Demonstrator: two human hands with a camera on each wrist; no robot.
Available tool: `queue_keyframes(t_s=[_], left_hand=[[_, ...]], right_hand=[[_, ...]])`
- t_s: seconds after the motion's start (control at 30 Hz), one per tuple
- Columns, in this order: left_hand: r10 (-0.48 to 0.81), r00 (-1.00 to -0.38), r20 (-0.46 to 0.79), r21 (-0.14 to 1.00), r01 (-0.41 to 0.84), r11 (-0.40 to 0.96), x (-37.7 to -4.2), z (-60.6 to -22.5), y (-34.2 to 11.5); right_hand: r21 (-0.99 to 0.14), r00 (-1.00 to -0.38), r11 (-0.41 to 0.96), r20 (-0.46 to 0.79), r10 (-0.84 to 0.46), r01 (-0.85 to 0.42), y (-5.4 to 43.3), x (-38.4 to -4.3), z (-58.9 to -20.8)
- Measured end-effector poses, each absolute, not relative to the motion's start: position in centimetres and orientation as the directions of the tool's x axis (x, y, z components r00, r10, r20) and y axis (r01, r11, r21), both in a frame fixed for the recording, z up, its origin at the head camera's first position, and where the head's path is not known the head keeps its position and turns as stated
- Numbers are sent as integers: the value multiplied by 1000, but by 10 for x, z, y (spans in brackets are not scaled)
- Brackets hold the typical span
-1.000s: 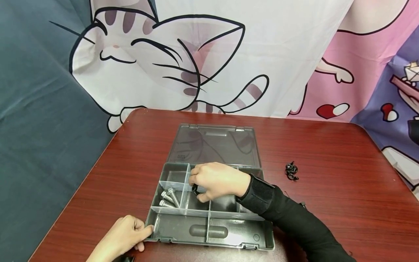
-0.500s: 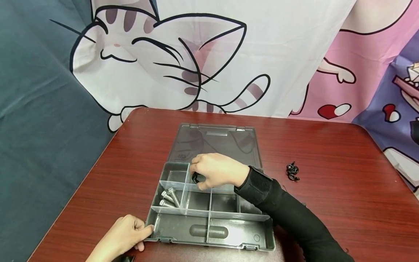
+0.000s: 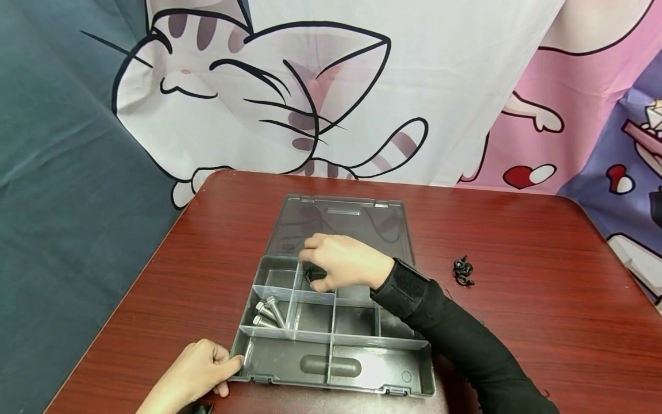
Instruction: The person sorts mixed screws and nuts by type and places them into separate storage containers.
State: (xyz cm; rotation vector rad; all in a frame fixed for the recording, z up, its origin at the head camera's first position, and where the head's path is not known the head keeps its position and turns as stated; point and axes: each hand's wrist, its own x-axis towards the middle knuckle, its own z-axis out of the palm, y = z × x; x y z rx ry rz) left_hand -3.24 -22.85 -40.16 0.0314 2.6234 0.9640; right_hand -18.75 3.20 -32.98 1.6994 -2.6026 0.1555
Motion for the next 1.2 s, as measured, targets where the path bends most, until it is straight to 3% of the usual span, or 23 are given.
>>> queue_keyframes(t_s=[0.6,1.2], left_hand=[[142,-939,-315,624,-92,776,-34,-401,-228],[163,-928,-334,636,-94,766,-34,-400,-228]], right_hand=[[-18,-421,421,89,-903,-907,43,-190,-325],[-88,-522,516,98,-847,-852,83,-198,-331]])
